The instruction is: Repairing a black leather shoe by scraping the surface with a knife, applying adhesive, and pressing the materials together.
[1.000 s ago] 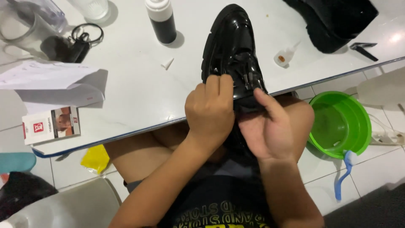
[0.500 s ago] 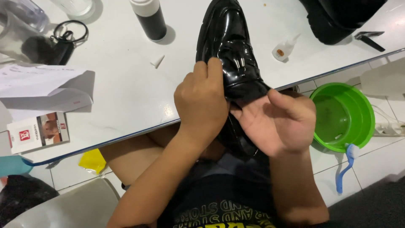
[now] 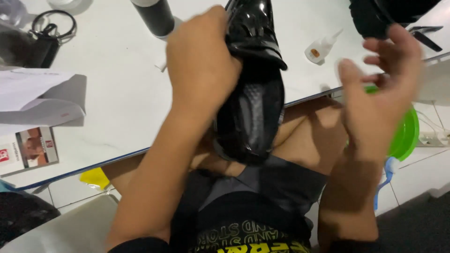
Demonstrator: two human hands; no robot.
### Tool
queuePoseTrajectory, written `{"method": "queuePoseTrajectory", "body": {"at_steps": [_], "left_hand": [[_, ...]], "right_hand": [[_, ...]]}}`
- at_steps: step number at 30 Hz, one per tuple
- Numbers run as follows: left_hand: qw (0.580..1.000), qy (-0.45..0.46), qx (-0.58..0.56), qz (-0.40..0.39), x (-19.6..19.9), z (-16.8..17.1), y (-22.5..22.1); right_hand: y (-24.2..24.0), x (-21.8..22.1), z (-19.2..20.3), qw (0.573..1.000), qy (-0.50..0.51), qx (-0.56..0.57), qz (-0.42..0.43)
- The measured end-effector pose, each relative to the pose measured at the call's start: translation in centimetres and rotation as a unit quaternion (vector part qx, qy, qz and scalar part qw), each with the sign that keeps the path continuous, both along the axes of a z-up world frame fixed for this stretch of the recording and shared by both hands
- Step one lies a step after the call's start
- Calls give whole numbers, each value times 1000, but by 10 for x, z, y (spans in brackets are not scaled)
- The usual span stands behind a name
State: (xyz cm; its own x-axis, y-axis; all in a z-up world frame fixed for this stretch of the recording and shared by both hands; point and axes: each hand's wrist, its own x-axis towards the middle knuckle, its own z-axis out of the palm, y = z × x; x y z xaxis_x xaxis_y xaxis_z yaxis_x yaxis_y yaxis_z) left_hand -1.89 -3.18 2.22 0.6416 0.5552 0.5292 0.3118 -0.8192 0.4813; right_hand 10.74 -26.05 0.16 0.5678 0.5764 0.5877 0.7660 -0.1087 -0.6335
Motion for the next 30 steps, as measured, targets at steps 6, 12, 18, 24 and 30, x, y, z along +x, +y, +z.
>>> {"method": "queuePoseTrajectory", "body": {"at_steps": [6, 12, 18, 24, 30], "left_hand": [[999, -1, -11, -48, 3, -22, 34], [997, 23, 47, -64, -5, -46, 40], [995, 24, 47, -79, -7, -58, 35], [994, 27, 51, -91, -17, -67, 30], [993, 18, 63, -101, -22, -51, 26]], "right_hand": [[34, 17, -37, 995, 4, -56, -85], [33, 32, -55, 990, -91, -56, -94], [15, 17, -37, 999, -20, -48, 16], [9, -37, -1, 993, 53, -88, 64], [11, -45, 11, 985, -22, -134, 111]]}}
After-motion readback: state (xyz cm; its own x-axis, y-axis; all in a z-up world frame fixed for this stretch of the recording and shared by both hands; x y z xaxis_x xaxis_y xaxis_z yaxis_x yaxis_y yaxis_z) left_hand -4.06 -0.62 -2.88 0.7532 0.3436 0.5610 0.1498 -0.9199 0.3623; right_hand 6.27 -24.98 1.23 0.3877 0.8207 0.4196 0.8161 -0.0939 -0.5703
